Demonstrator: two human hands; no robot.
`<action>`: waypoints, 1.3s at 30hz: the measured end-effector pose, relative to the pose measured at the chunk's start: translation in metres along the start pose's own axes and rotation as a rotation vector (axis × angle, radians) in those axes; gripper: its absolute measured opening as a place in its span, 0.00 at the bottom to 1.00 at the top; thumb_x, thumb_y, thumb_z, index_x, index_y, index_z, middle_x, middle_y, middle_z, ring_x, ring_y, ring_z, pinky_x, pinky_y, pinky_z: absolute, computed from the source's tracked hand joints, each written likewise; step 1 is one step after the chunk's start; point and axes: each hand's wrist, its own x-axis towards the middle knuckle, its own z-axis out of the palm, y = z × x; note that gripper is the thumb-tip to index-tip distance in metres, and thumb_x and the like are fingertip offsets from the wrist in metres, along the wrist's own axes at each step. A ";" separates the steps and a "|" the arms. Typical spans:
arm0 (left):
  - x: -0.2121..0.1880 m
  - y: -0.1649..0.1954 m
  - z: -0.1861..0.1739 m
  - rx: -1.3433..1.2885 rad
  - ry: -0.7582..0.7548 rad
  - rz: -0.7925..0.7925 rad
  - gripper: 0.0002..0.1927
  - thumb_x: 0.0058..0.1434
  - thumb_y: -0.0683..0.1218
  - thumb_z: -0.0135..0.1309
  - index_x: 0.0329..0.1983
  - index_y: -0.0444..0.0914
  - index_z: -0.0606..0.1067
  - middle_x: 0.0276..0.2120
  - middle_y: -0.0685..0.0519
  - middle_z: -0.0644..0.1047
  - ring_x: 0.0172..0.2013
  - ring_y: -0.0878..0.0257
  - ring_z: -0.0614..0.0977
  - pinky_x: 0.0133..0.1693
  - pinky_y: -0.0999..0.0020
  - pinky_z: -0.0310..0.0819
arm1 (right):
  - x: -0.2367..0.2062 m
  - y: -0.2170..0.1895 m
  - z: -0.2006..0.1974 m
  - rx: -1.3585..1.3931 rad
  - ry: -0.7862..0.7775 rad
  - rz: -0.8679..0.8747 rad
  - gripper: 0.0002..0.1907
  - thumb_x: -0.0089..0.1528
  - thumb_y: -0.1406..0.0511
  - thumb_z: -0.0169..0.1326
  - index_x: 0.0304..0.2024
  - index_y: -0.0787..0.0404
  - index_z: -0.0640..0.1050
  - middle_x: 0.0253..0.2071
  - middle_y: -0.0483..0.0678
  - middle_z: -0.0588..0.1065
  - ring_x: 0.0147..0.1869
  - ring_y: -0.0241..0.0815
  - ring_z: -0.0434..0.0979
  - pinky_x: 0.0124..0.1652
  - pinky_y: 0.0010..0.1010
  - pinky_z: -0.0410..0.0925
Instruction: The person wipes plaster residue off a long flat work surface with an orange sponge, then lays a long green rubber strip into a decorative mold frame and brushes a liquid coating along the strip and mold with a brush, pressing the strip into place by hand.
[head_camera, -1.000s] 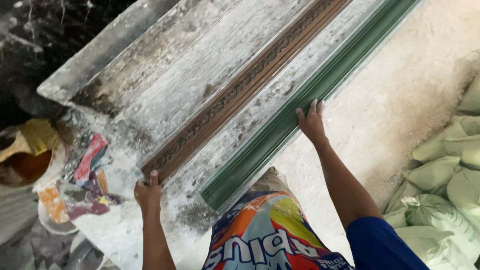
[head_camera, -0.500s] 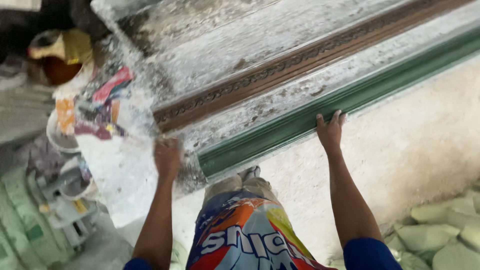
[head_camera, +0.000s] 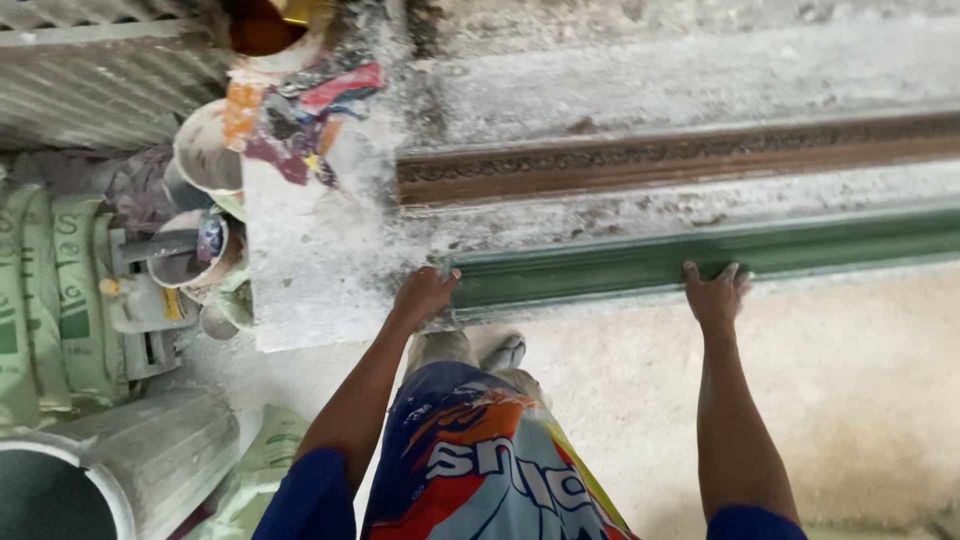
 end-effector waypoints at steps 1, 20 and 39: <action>0.005 -0.007 -0.007 0.056 0.061 0.093 0.32 0.71 0.65 0.47 0.35 0.30 0.80 0.34 0.32 0.80 0.40 0.37 0.82 0.44 0.44 0.75 | -0.001 -0.011 0.002 -0.065 0.023 0.021 0.49 0.61 0.48 0.60 0.69 0.78 0.59 0.70 0.79 0.53 0.74 0.77 0.49 0.62 0.59 0.51; 0.096 -0.054 -0.238 0.101 0.789 0.644 0.30 0.66 0.50 0.51 0.67 0.30 0.62 0.62 0.31 0.71 0.63 0.37 0.70 0.66 0.45 0.58 | -0.142 -0.521 0.124 1.638 -1.313 -0.062 0.45 0.70 0.40 0.35 0.78 0.62 0.50 0.76 0.60 0.60 0.76 0.54 0.63 0.71 0.45 0.55; 0.314 -0.085 -0.420 -0.674 0.540 0.247 0.19 0.56 0.52 0.68 0.41 0.33 0.80 0.35 0.43 0.84 0.35 0.53 0.86 0.37 0.58 0.81 | -0.168 -0.460 0.178 0.995 -0.926 -0.011 0.27 0.69 0.54 0.45 0.67 0.61 0.68 0.59 0.57 0.76 0.62 0.52 0.77 0.57 0.41 0.71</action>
